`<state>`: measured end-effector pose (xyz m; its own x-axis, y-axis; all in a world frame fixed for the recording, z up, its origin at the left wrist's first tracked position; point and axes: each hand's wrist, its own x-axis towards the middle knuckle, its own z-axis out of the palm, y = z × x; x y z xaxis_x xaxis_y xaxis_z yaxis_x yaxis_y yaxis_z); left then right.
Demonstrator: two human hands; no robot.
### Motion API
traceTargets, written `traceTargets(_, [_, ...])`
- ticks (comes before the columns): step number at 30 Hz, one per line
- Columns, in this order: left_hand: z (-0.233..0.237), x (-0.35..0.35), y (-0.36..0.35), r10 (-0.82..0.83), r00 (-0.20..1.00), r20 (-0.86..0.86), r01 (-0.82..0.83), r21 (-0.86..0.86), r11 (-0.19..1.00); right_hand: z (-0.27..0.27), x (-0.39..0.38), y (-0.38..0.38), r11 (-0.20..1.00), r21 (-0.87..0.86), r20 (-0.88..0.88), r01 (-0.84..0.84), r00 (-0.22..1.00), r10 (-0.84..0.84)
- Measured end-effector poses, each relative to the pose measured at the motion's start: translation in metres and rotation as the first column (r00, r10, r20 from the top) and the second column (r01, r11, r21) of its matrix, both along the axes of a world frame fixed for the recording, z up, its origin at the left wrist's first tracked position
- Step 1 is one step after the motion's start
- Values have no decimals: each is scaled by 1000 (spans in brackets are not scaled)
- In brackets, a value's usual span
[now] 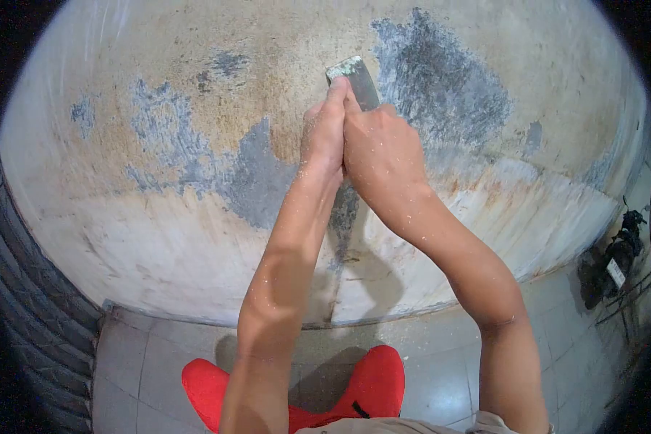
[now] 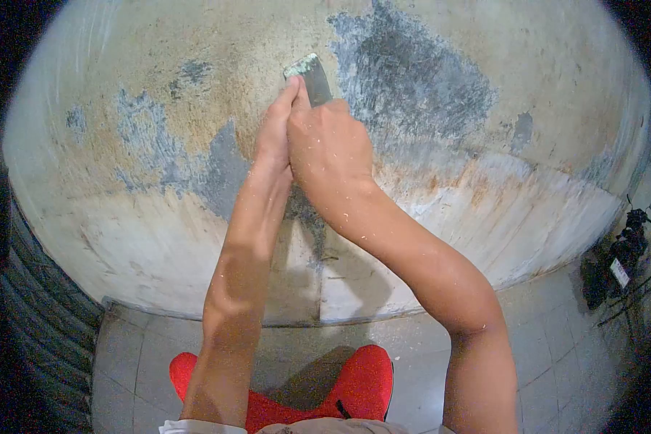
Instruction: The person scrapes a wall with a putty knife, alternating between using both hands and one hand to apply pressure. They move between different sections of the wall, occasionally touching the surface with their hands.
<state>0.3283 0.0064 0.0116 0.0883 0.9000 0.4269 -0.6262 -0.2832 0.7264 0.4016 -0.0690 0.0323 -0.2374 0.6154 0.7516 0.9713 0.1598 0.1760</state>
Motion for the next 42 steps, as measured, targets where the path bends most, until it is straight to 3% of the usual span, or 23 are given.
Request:
traceTargets(11, [-1, 4, -6, 63, 997, 51, -62, -16, 998, 0, 2, 1, 997, 39, -10, -60, 998, 60])
traceTargets(16, [10, -9, 11, 130, 991, -14, -128, 103, 986, 7, -6, 13, 995, 39, -57, -96, 994, 98])
traceTargets(20, [5, -12, -6, 17, 1000, -15, -17, -7, 1000, 0, -10, 4, 998, 6, -93, -58, 994, 58])
traceTargets(23, [2, -13, 0, 63, 990, -129, -66, -24, 998, -4, -9, 2, 997, 38, -101, -61, 993, 65])
traceTargets(25, [13, -11, 1, 214, 969, -120, -207, 69, 976, 10, -11, 3, 996, -71, -72, -47, 997, 42])
traceTargets(32, [23, -15, -4, 188, 975, -118, -186, 28, 982, 13, -15, 1, 997, 43, -93, -58, 994, 61])
traceTargets(35, [28, -17, -4, 78, 997, -14, -77, 19, 997, 20, -19, 3, 995, 42, -63, -87, 994, 89])
traceTargets(38, [13, -11, -8, 159, 987, -34, -158, 31, 987, 7, -11, -1, 997, 4, -87, -82, 993, 82])
traceTargets(40, [13, -12, -9, 199, 970, -137, -194, 51, 980, 4, -10, -2, 998, 16, -89, -60, 994, 62])
traceTargets(42, [29, -20, -4, 136, 985, -107, -131, 46, 990, 18, -15, 7, 994, 51, -106, -92, 990, 97])
